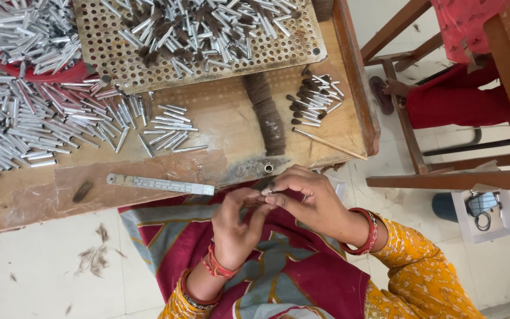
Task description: Assembling small metal pins or brush-like components into metal bushings/tubes using a perforated tray for organization.
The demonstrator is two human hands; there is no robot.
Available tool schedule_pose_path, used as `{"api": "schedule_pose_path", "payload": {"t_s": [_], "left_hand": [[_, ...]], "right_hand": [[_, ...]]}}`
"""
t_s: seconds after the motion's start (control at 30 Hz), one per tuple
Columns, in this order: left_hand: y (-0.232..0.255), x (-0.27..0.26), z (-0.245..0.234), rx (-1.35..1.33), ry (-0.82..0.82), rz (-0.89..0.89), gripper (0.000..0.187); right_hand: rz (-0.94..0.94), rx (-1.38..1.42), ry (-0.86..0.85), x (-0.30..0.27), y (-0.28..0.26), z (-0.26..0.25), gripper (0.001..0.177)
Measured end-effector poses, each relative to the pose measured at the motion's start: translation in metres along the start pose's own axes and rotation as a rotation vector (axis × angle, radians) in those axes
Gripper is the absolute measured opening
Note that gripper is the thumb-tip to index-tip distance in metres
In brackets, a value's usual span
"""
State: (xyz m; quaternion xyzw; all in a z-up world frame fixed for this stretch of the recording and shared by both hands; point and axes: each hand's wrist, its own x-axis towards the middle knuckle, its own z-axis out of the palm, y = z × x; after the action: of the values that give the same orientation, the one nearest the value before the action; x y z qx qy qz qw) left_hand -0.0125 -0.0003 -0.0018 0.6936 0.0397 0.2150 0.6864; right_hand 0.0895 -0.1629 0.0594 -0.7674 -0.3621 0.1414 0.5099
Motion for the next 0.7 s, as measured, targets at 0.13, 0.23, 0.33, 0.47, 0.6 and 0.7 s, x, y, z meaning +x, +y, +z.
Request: {"api": "schedule_pose_path", "payload": {"t_s": [0.13,0.23,0.33,0.47,0.6,0.7], "left_hand": [[-0.002,-0.007,-0.017,0.489,-0.141,0.493,0.030],[0.003,-0.009,-0.035,0.617,-0.246,0.556,0.031],[0.010,-0.009,-0.060,0.715,-0.175,0.533,0.029],[0.021,-0.001,-0.090,0.837,-0.033,0.530,0.027],[0.025,0.008,-0.105,0.979,0.039,0.490,0.032],[0.020,0.009,-0.109,1.003,0.031,0.459,0.035]], "right_hand": [[0.121,-0.038,-0.071,-0.004,-0.005,0.005,0.011],[0.056,-0.112,-0.052,-0.003,-0.004,0.017,0.014],[-0.118,-0.173,-0.010,0.003,-0.002,0.032,0.019],[-0.225,-0.218,-0.008,0.011,0.002,0.046,0.028],[-0.293,-0.260,-0.001,0.019,0.008,0.058,0.031],[-0.311,-0.278,0.001,0.024,0.009,0.064,0.029]]}}
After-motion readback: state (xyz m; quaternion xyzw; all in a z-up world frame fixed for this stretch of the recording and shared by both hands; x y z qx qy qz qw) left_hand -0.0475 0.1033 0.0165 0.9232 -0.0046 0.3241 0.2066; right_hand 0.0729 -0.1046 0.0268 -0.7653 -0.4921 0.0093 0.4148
